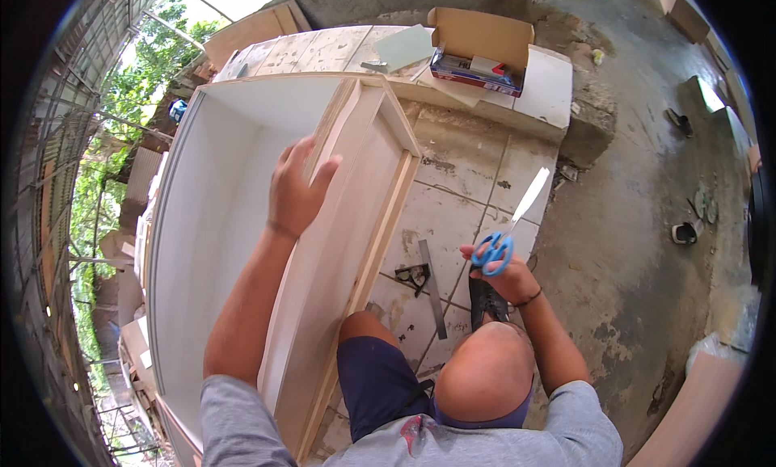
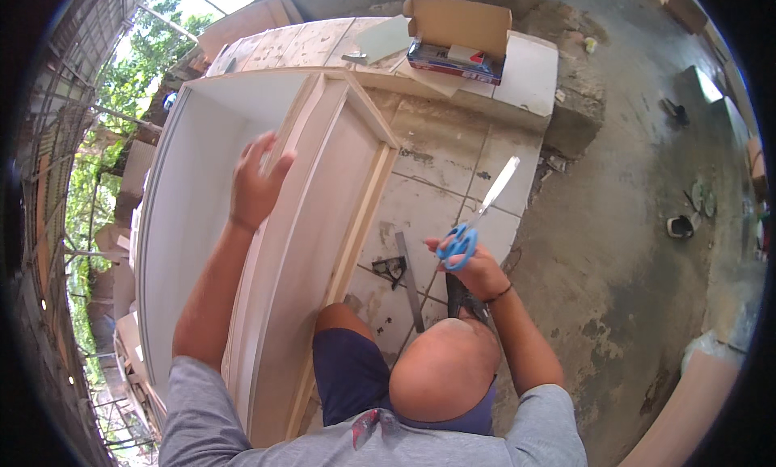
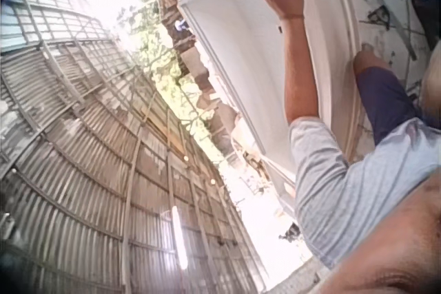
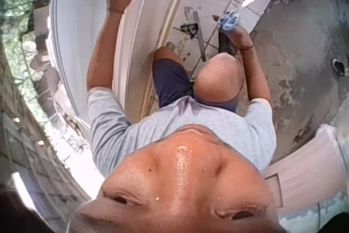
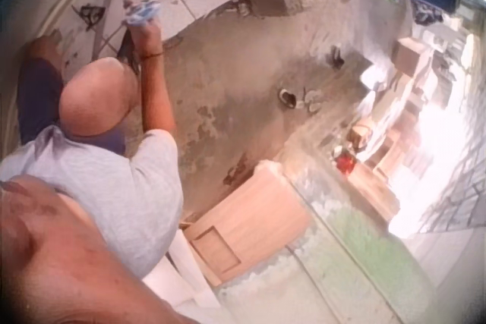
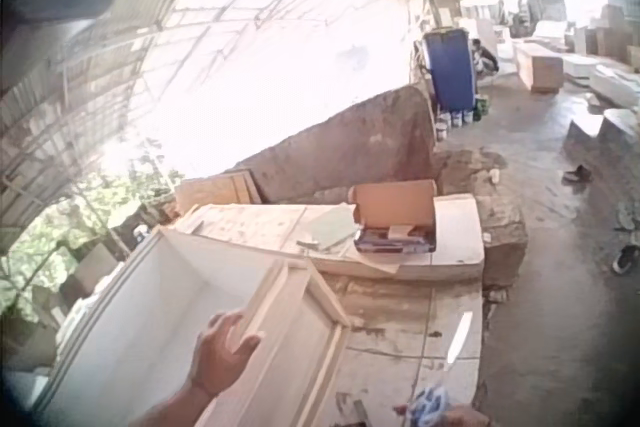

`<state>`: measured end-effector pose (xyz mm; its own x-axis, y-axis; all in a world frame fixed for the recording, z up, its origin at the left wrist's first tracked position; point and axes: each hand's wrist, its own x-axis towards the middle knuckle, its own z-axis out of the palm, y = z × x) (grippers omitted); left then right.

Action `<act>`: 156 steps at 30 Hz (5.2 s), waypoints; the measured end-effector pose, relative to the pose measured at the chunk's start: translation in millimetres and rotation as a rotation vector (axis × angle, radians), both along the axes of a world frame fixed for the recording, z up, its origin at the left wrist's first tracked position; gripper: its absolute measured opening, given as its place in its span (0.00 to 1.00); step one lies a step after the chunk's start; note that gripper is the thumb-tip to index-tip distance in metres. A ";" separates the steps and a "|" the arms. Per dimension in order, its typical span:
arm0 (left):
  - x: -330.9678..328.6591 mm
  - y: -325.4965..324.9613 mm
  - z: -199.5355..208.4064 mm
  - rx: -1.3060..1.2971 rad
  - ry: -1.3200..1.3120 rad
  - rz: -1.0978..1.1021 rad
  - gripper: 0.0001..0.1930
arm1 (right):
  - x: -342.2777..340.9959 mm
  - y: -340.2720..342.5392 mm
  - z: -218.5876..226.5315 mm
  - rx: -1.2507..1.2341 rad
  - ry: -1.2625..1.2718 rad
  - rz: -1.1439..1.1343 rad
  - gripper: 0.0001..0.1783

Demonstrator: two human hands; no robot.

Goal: The person trims the edge of a plywood panel using scissors, sands the edge with a sanding block, and then aligns a matching veneer strip against the side of the wooden cabinet structure, marking it with a pencil and square.

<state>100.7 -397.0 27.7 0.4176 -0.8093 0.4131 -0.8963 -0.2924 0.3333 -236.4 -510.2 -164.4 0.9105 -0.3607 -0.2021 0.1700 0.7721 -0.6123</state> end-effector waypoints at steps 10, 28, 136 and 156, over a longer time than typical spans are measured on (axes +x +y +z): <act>53.7 -128.9 -39.4 0.041 -0.148 0.163 0.13 | 54.7 -99.6 -44.8 -0.743 0.413 0.225 0.21; 47.8 -126.0 -36.5 0.000 -0.034 0.082 0.05 | 67.6 -107.3 -73.8 -1.012 0.359 0.099 0.19; 45.9 -129.5 -26.5 0.059 0.390 0.017 0.09 | 243.7 -172.4 75.0 -0.957 -0.090 0.316 0.27; 46.8 -129.0 -25.0 0.056 0.470 0.041 0.09 | 245.6 -170.6 74.9 -0.808 -0.130 0.368 0.31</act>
<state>147.5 -526.0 2.7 0.5812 -0.8037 0.1276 -0.6391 -0.3537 0.6829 9.2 -680.8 -89.5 0.9946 -0.0287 0.0993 0.1023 0.1332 -0.9858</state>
